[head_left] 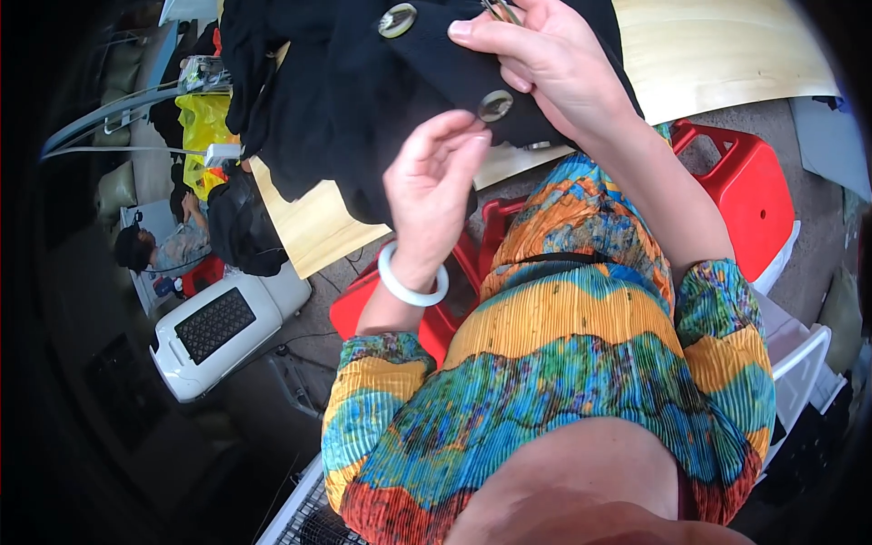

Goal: Trimming loose threads and inspecting black garments using small scissors in a workshop environment.

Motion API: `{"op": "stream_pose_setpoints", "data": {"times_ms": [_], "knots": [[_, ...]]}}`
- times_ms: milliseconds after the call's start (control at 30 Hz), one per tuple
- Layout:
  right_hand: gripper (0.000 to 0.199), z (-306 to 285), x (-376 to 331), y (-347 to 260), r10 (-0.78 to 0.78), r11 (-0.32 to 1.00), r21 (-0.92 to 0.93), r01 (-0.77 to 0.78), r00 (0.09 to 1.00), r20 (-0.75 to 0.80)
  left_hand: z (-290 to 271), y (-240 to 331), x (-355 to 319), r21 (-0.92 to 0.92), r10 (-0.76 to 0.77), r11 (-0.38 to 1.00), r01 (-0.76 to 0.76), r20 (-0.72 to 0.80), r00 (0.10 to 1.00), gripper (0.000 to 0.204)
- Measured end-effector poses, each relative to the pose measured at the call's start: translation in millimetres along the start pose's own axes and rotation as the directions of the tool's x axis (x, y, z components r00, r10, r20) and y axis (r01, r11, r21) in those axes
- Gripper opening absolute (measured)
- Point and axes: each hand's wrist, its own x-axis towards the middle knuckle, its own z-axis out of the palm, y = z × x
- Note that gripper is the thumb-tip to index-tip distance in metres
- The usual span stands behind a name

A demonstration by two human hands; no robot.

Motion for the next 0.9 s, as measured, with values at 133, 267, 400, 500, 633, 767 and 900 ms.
{"op": "stream_pose_setpoints", "data": {"times_ms": [133,267,400,500,633,767,900], "knots": [[0.029,7,4,-3,0.006,0.999,0.037,-0.006,1.000,0.019,8,-8,9,-0.035,0.023,0.999,-0.025,-0.048,0.999,0.019],[0.033,9,4,-16,-0.039,0.992,-0.123,0.043,0.999,0.037,-5,5,7,-0.170,-0.077,0.980,0.100,0.141,0.987,0.013],[0.033,7,4,-17,-0.067,0.995,-0.072,0.071,0.996,0.057,-6,45,0,-0.397,-0.071,0.905,0.151,0.208,0.976,0.018],[0.035,-3,9,-7,-0.045,0.976,-0.213,0.046,0.999,0.010,-12,37,14,-0.403,-0.132,0.890,0.211,0.215,0.968,0.015],[0.028,-17,6,12,-0.094,0.988,-0.136,0.073,0.984,-0.153,-14,23,25,-0.409,-0.200,0.879,0.245,0.151,0.968,0.010],[0.035,-34,-11,30,-0.517,0.772,-0.358,0.524,0.847,0.126,-11,21,33,-0.399,-0.177,0.893,0.207,0.112,0.978,0.008],[0.037,-24,-13,41,-0.657,0.541,-0.561,0.626,0.731,0.183,-7,15,36,-0.373,-0.129,0.916,0.146,0.070,0.989,0.009]]}}
